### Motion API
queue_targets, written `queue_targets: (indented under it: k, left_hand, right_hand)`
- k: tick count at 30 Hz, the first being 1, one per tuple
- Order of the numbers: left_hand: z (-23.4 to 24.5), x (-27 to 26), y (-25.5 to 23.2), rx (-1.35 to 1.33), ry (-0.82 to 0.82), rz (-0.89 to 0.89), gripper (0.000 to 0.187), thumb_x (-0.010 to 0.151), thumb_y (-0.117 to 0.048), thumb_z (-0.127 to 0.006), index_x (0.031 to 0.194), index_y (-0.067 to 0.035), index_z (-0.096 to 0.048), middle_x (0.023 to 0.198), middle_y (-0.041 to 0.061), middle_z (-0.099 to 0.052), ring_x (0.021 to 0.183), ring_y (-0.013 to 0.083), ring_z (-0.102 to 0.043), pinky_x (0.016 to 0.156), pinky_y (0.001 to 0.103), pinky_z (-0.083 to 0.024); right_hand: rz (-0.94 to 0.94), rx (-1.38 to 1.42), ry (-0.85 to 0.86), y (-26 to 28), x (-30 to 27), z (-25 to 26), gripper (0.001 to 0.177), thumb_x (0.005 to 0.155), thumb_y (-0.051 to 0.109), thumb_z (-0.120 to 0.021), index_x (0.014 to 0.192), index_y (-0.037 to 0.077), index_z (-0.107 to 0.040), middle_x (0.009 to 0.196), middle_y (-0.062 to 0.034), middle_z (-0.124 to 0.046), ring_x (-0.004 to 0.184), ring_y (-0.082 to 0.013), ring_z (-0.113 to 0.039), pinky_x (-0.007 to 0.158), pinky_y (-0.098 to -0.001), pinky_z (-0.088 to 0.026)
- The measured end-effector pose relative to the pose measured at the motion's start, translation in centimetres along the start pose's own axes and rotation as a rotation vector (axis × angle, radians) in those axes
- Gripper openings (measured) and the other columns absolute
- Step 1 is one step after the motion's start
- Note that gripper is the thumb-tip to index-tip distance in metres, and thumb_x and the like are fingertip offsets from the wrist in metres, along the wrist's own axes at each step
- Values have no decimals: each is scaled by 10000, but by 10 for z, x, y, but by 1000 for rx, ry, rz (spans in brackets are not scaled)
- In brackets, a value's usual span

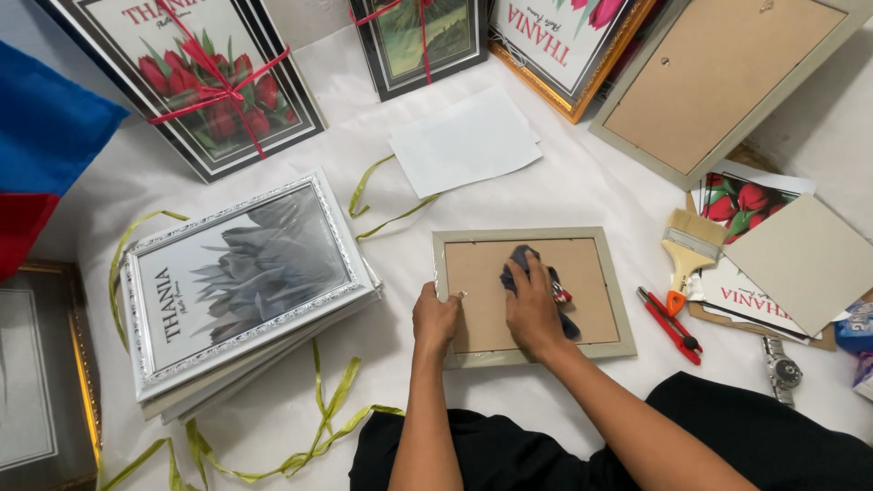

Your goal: Assembling picture frames by inserting artwork, adding backboards, and cleaning the glass.

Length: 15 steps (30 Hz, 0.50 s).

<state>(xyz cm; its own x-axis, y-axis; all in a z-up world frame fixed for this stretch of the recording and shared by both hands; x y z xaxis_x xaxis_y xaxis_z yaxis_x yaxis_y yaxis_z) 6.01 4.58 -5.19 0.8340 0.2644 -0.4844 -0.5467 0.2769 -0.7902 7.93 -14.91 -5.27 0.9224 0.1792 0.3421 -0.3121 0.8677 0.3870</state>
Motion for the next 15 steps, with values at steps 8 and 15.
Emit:
queue_targets:
  k: [8, 15]
  left_hand:
    - [0, 5, 2, 51, 6, 7, 526, 878, -236, -655, 1343, 4, -605, 1235, 299, -678, 1218, 493, -618, 975, 584, -512]
    - [-1, 4, 1, 27, -8, 24, 527, 883, -228, -645, 1356, 1, -603, 1244, 287, -682, 1210, 475, -632, 949, 554, -526]
  right_hand:
    - [270, -48, 157, 17, 33, -14, 571, 854, 167, -660, 1413, 175, -550, 1507, -184, -443, 1368, -406, -457, 1168, -489, -377]
    - [-96, -257, 181, -101, 34, 26, 576, 877, 93, -578, 1451, 127, -541, 1540, -242, -423, 1329, -450, -518, 1076, -507, -486]
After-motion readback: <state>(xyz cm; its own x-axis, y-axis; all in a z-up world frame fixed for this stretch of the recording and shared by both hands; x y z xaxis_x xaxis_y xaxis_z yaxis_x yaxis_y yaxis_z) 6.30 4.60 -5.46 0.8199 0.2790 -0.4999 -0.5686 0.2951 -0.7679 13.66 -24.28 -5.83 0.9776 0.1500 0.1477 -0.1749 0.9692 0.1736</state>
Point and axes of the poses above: each hand's wrist, its own x-axis towards the middle knuckle, its own z-axis out of the back of the hand, y = z × x, the point moved 6 cm from there along x, towards the middle knuckle
